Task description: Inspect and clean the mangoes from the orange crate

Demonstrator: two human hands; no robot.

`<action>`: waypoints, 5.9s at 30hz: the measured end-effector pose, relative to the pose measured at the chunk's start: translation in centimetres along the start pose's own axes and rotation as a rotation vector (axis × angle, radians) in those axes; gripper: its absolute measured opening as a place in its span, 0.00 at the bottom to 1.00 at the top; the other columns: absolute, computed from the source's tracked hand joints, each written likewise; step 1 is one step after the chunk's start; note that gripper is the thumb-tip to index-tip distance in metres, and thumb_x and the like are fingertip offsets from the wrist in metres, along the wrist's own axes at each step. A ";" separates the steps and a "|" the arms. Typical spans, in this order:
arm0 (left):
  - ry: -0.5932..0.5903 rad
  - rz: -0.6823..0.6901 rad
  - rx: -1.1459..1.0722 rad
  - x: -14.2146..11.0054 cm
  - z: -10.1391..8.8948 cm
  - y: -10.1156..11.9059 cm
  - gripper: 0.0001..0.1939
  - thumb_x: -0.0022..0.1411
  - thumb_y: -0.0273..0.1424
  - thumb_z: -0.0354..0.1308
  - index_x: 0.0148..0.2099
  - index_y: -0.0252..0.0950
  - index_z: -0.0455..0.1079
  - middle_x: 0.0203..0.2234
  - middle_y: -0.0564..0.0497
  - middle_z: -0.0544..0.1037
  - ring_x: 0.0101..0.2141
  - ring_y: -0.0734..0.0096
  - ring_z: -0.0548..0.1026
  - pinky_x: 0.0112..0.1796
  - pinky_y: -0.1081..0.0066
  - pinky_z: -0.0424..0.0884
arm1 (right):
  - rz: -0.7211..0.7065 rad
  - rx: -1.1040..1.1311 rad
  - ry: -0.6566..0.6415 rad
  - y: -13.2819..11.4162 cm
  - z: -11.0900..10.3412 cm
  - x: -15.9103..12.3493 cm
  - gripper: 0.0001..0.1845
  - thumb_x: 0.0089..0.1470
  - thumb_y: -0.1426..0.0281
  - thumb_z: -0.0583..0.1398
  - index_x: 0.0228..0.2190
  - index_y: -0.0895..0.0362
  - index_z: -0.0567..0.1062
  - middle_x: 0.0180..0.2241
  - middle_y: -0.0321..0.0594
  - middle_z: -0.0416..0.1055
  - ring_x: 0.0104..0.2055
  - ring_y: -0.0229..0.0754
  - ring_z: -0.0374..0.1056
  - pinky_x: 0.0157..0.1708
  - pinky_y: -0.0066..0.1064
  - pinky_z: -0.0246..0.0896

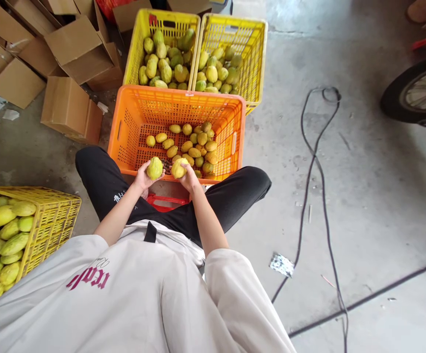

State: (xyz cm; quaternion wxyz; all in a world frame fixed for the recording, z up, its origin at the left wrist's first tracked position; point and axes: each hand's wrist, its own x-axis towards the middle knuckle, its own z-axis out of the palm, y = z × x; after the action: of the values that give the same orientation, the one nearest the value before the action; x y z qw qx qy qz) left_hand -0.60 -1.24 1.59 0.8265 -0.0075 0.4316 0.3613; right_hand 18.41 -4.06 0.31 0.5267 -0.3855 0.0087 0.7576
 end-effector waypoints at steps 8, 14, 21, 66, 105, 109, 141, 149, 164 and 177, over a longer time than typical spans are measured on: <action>-0.021 -0.018 0.027 0.0 0.0 -0.1 0.19 0.68 0.38 0.47 0.51 0.34 0.74 0.33 0.43 0.82 0.43 0.55 0.81 0.48 0.57 0.76 | 0.004 -0.020 -0.012 0.0 -0.3 0.1 0.13 0.52 0.64 0.64 0.41 0.51 0.73 0.30 0.34 0.76 0.41 0.45 0.76 0.43 0.43 0.78; -0.011 -0.028 0.045 0.1 0.0 0.0 0.20 0.69 0.39 0.46 0.48 0.34 0.74 0.33 0.42 0.82 0.45 0.54 0.81 0.49 0.56 0.76 | -0.008 0.012 0.023 0.0 -0.6 0.2 0.12 0.49 0.63 0.64 0.37 0.53 0.74 0.31 0.37 0.78 0.43 0.47 0.77 0.44 0.43 0.77; -0.121 0.007 -0.049 -0.2 -0.2 -0.2 0.23 0.67 0.37 0.43 0.57 0.34 0.70 0.42 0.40 0.82 0.49 0.51 0.79 0.50 0.50 0.74 | -0.011 0.066 -0.020 -0.1 -0.5 0.0 0.14 0.47 0.61 0.59 0.36 0.53 0.74 0.37 0.45 0.80 0.51 0.55 0.74 0.46 0.51 0.74; -0.045 0.056 0.044 0.1 -0.4 -0.2 0.20 0.68 0.34 0.51 0.60 0.35 0.66 0.34 0.46 0.82 0.34 0.61 0.83 0.36 0.67 0.78 | -0.059 -0.068 -0.020 0.5 -1.8 1.1 0.17 0.47 0.66 0.68 0.39 0.51 0.72 0.35 0.34 0.77 0.45 0.45 0.76 0.45 0.41 0.78; -0.020 -0.036 -0.008 0.5 -0.4 0.0 0.23 0.72 0.40 0.44 0.58 0.34 0.70 0.37 0.43 0.83 0.40 0.56 0.82 0.38 0.63 0.78 | -0.119 -0.111 0.053 0.3 -0.8 0.4 0.18 0.47 0.62 0.66 0.40 0.47 0.70 0.36 0.31 0.77 0.40 0.45 0.77 0.37 0.38 0.77; -0.004 -0.037 -0.012 0.2 -0.1 0.1 0.21 0.72 0.41 0.45 0.56 0.34 0.71 0.33 0.45 0.82 0.37 0.57 0.83 0.34 0.65 0.78 | -0.095 -0.013 -0.012 0.1 -0.7 0.4 0.13 0.48 0.60 0.61 0.38 0.49 0.70 0.35 0.35 0.78 0.45 0.50 0.76 0.41 0.45 0.76; -0.046 -0.037 -0.016 0.0 0.2 0.2 0.23 0.70 0.39 0.44 0.56 0.31 0.70 0.37 0.40 0.83 0.39 0.56 0.83 0.40 0.59 0.79 | -0.065 -0.061 0.021 0.3 -0.7 0.6 0.16 0.44 0.62 0.61 0.38 0.51 0.71 0.34 0.38 0.79 0.48 0.53 0.76 0.43 0.44 0.76; -0.027 -0.026 0.001 0.1 0.3 0.1 0.23 0.70 0.39 0.44 0.56 0.31 0.70 0.38 0.40 0.83 0.41 0.54 0.83 0.42 0.58 0.78 | -0.080 -0.131 0.030 0.6 -0.9 1.2 0.14 0.44 0.64 0.63 0.36 0.51 0.72 0.36 0.38 0.79 0.49 0.50 0.75 0.43 0.41 0.76; -0.056 0.011 0.140 0.9 -0.7 -0.3 0.20 0.71 0.36 0.45 0.56 0.34 0.71 0.34 0.46 0.82 0.28 0.67 0.81 0.27 0.72 0.77 | -0.146 -0.115 -0.059 0.6 -0.9 0.9 0.21 0.41 0.66 0.66 0.40 0.50 0.72 0.33 0.33 0.78 0.37 0.43 0.76 0.35 0.32 0.75; -0.021 -0.001 -0.002 0.4 -0.3 0.0 0.26 0.70 0.44 0.41 0.55 0.32 0.70 0.34 0.42 0.82 0.35 0.57 0.82 0.39 0.58 0.79 | -0.129 0.022 -0.060 -0.1 -0.7 0.3 0.17 0.49 0.66 0.60 0.43 0.51 0.73 0.34 0.34 0.77 0.39 0.44 0.76 0.40 0.37 0.75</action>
State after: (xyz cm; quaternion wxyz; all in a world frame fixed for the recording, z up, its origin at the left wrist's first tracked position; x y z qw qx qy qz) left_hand -0.71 -1.12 1.14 0.8313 -0.0045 0.4223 0.3614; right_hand 18.81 -4.04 -0.34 0.5785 -0.3567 -0.0235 0.7332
